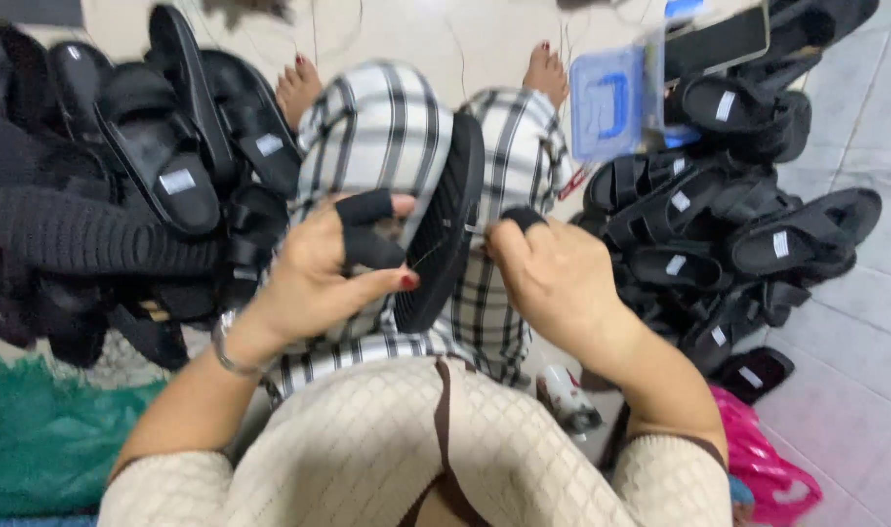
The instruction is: Hand-sewing the sole of a black sandal to its upper part using a needle and thread while sitting on the floor.
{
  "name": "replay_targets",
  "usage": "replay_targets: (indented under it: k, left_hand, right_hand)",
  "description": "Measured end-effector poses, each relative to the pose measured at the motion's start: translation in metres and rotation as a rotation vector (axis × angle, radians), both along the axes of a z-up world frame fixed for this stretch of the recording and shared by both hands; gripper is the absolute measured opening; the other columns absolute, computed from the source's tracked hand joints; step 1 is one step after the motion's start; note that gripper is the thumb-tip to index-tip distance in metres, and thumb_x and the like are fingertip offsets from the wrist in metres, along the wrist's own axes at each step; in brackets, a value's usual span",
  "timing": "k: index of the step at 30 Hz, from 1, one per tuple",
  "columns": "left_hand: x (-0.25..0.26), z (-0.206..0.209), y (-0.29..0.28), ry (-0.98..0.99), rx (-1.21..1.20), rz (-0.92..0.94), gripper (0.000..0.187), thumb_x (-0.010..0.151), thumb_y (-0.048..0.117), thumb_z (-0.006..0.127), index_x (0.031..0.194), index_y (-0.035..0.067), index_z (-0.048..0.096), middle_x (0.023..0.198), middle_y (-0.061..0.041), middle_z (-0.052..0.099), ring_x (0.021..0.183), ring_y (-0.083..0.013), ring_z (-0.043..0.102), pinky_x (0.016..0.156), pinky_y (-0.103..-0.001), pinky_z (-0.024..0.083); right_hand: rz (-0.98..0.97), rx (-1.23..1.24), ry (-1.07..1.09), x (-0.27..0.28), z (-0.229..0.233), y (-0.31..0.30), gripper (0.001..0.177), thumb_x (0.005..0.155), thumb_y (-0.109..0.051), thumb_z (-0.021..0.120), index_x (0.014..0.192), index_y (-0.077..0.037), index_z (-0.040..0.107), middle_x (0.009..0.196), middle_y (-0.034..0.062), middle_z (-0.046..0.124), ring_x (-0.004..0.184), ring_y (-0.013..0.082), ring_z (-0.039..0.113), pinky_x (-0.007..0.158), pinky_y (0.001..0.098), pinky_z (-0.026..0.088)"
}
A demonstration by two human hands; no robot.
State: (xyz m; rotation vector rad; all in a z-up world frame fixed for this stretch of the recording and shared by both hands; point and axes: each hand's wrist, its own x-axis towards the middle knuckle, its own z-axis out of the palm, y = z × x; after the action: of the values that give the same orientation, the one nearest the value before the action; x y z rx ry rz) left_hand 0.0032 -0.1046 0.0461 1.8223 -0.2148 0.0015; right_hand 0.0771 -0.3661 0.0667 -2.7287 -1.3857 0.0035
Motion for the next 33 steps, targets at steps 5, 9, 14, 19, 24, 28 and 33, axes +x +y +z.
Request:
replay_targets:
  k: [5, 9, 14, 19, 24, 28, 33]
  left_hand:
    - [0.001, -0.009, -0.025, 0.466, -0.637, 0.066, 0.019, 0.090, 0.007, 0.073, 0.108, 0.000, 0.074, 0.085, -0.014, 0.070, 0.059, -0.0146, 0.062, 0.053, -0.026, 0.051]
    - [0.006, -0.007, -0.037, 0.425, -0.164, 0.187, 0.022, 0.083, 0.012, 0.082, 0.102, 0.003, 0.077, 0.075, -0.015, 0.075, 0.062, -0.0179, 0.071, 0.052, -0.030, 0.056]
    - [-0.021, -0.062, -0.062, 0.019, 0.304, 0.173, 0.036, 0.078, 0.037, 0.089, 0.098, 0.010, 0.075, 0.080, -0.004, 0.062, 0.068, -0.0234, 0.068, 0.058, -0.032, 0.056]
    - [-0.013, -0.032, -0.062, -0.042, 0.426, 0.236, 0.055, 0.083, 0.041, 0.084, 0.126, 0.013, 0.066, 0.115, -0.015, 0.057, 0.094, -0.0370, 0.070, 0.075, -0.044, 0.060]
    - [-0.010, -0.028, -0.062, -0.011, 0.286, 0.244, 0.065, 0.086, 0.033, 0.082, 0.142, 0.015, 0.054, 0.130, -0.020, 0.051, 0.101, -0.0434, 0.069, 0.080, -0.048, 0.061]
    - [-0.010, -0.031, -0.063, -0.012, 0.251, 0.236, 0.065, 0.087, 0.032, 0.081, 0.143, 0.013, 0.053, 0.130, -0.021, 0.050, 0.099, -0.0434, 0.069, 0.080, -0.048, 0.061]
    - [-0.006, -0.030, -0.061, -0.065, 0.297, 0.230, 0.062, 0.090, 0.031, 0.079, 0.143, 0.012, 0.053, 0.124, -0.022, 0.052, 0.097, -0.0453, 0.070, 0.076, -0.049, 0.061]
  right_hand:
    - [0.046, 0.182, 0.117, 0.012, -0.003, 0.002, 0.006, 0.093, -0.020, 0.065, 0.098, -0.018, 0.061, 0.056, 0.0008, 0.049, 0.050, 0.0230, 0.060, 0.052, 0.0320, 0.051]
    - [0.063, 0.295, 0.230, 0.012, -0.015, -0.004, 0.013, 0.092, -0.012, 0.066, 0.104, -0.015, 0.065, 0.058, 0.0009, 0.049, 0.050, 0.0223, 0.059, 0.051, 0.0300, 0.051]
    - [0.089, 0.161, 0.124, 0.008, 0.002, -0.010, 0.024, 0.096, -0.014, 0.055, 0.116, -0.022, 0.066, 0.062, 0.0018, 0.052, 0.052, 0.0233, 0.060, 0.052, 0.0348, 0.053]
    - [0.055, -0.116, 0.012, -0.005, 0.028, -0.014, 0.041, 0.092, -0.016, 0.048, 0.124, -0.035, 0.063, 0.057, -0.0017, 0.044, 0.049, 0.0175, 0.055, 0.047, 0.0290, 0.049]
    - [-0.016, -0.231, 0.197, -0.002, 0.042, -0.010, 0.043, 0.091, -0.017, 0.052, 0.130, -0.034, 0.060, 0.055, 0.0024, 0.049, 0.049, 0.0222, 0.059, 0.047, 0.0349, 0.052]
    - [-0.030, -0.274, 0.226, 0.005, 0.042, -0.012, 0.044, 0.092, -0.015, 0.052, 0.131, -0.033, 0.060, 0.056, 0.0053, 0.052, 0.052, 0.0259, 0.063, 0.048, 0.0379, 0.053]
    - [-0.148, 0.131, 1.044, 0.044, 0.025, -0.003, 0.042, 0.093, -0.009, 0.055, 0.135, -0.014, 0.059, 0.090, 0.0227, 0.073, 0.084, 0.0490, 0.070, 0.068, 0.0526, 0.058]
